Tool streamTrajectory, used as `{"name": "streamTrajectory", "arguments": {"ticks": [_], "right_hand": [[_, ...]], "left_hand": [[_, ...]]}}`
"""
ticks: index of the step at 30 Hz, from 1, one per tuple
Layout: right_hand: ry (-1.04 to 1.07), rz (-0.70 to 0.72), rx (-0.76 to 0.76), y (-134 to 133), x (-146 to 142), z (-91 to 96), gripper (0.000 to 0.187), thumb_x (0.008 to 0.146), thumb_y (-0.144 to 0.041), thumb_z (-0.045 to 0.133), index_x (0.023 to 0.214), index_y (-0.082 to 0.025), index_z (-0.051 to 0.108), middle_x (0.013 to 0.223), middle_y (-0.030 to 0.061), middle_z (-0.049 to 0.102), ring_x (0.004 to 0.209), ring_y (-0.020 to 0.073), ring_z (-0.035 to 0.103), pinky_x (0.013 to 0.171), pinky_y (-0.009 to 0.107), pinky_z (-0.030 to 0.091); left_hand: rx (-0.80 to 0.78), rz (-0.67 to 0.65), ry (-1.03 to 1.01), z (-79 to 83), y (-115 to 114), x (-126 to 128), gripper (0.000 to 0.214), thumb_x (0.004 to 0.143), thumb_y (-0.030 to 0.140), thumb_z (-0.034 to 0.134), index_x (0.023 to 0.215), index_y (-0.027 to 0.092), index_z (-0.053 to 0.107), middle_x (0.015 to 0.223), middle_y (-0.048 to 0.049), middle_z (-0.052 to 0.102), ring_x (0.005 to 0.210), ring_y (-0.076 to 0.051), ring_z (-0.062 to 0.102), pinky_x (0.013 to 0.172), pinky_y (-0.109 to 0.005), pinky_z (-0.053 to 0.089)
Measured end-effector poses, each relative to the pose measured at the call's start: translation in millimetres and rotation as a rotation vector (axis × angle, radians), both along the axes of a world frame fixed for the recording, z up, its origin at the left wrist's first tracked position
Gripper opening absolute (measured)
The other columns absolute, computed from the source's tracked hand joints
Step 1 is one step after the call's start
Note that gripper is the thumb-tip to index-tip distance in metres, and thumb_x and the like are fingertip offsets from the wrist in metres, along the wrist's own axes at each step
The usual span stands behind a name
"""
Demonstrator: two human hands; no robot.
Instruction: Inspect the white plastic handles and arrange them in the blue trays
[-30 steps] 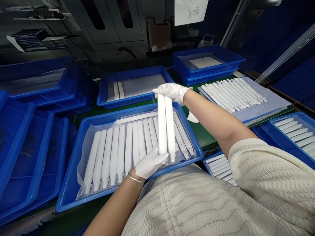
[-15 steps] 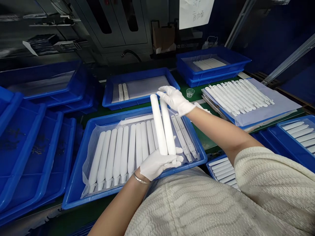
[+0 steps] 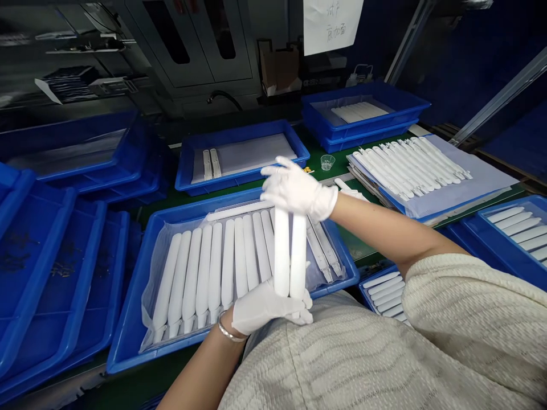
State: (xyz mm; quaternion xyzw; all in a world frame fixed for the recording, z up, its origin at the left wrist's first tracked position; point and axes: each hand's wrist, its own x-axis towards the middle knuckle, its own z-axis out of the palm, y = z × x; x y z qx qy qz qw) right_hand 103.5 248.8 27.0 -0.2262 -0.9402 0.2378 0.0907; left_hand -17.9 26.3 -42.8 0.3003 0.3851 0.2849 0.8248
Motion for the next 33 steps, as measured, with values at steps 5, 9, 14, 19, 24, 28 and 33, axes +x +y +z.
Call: {"name": "streamTrajectory", "arguments": {"ticks": [5,9,14,19,24,28,33], "right_hand": [[0.007,-0.373,0.382,85.1,17.3,-4.7,0.03,0.1,-0.03,0.05,0.105,-0.011,0.073,0.127,0.0121,0.068,0.146,0.0315,0.036,0.125,0.053,0.005],[0.196,-0.607,0.092,89.8,29.1,-20.2,0.035,0.103,-0.032,0.045,0.114,-0.011,0.071,0.127,0.0147,0.067,0.127,0.0287,0.056,0.114,0.046,0.037],[0.528,-0.55,-0.719,22.9,30.6,-35.5,0.072,0.098,-0.073,0.027,0.117,-0.017,0.067,0.104,0.0123,0.072,0.067,0.0163,0.064,0.051,0.025,0.051],[0.52,-0.29,-1.327,-32.5,23.1,-57.3,0.078,0.088,-0.084,0.036,0.107,-0.015,0.068,0.067,0.0052,0.062,0.037,0.0083,0.036,0.03,0.022,0.024],[0.515,-0.339,-1.174,-47.6,24.9,-70.9,0.068,0.091,-0.075,0.046,0.123,-0.017,0.066,0.08,0.0061,0.068,0.049,0.0102,0.051,0.038,0.021,0.036],[0.394,-0.389,-0.759,-66.6,34.9,-57.1,0.087,0.084,-0.058,0.07,0.156,-0.024,0.037,0.145,0.0131,0.055,0.111,0.0254,0.065,0.085,0.035,0.057],[0.278,-0.229,-0.6,-97.3,32.9,-51.2,0.11,0.07,-0.043,0.084,0.161,-0.028,0.025,0.155,0.0135,0.043,0.138,0.0357,0.047,0.113,0.053,0.041]], "left_hand": [[0.007,-0.054,0.014,2.3,-6.0,1.4,0.063,0.073,0.027,0.09,0.13,0.015,0.065,0.093,-0.0087,0.073,0.079,-0.019,0.074,0.069,-0.027,0.06],[0.028,0.025,-0.099,3.8,-2.9,-0.5,0.077,0.076,0.025,0.087,0.144,0.021,0.053,0.097,-0.0085,0.073,0.085,-0.023,0.075,0.074,-0.033,0.063],[0.013,0.147,-0.199,0.1,4.7,-1.7,0.086,0.075,0.021,0.087,0.15,0.028,0.045,0.094,-0.005,0.071,0.084,-0.02,0.073,0.069,-0.028,0.06],[-0.036,0.167,-0.187,-4.0,8.0,1.2,0.058,0.072,0.017,0.089,0.125,0.022,0.066,0.096,-0.0044,0.069,0.086,-0.018,0.072,0.072,-0.026,0.058],[-0.014,0.184,-0.135,-3.7,8.8,5.1,0.035,0.069,0.023,0.091,0.097,0.011,0.074,0.094,-0.0093,0.071,0.086,-0.017,0.07,0.073,-0.025,0.057],[0.002,0.302,-0.029,-5.1,12.1,5.8,0.039,0.067,0.026,0.092,0.096,0.008,0.073,0.086,-0.0107,0.073,0.078,-0.017,0.07,0.072,-0.027,0.057],[0.045,0.408,0.058,-8.8,18.3,5.7,0.043,0.06,0.03,0.096,0.088,0.009,0.072,0.079,-0.0088,0.074,0.072,-0.018,0.071,0.071,-0.029,0.059]]}}
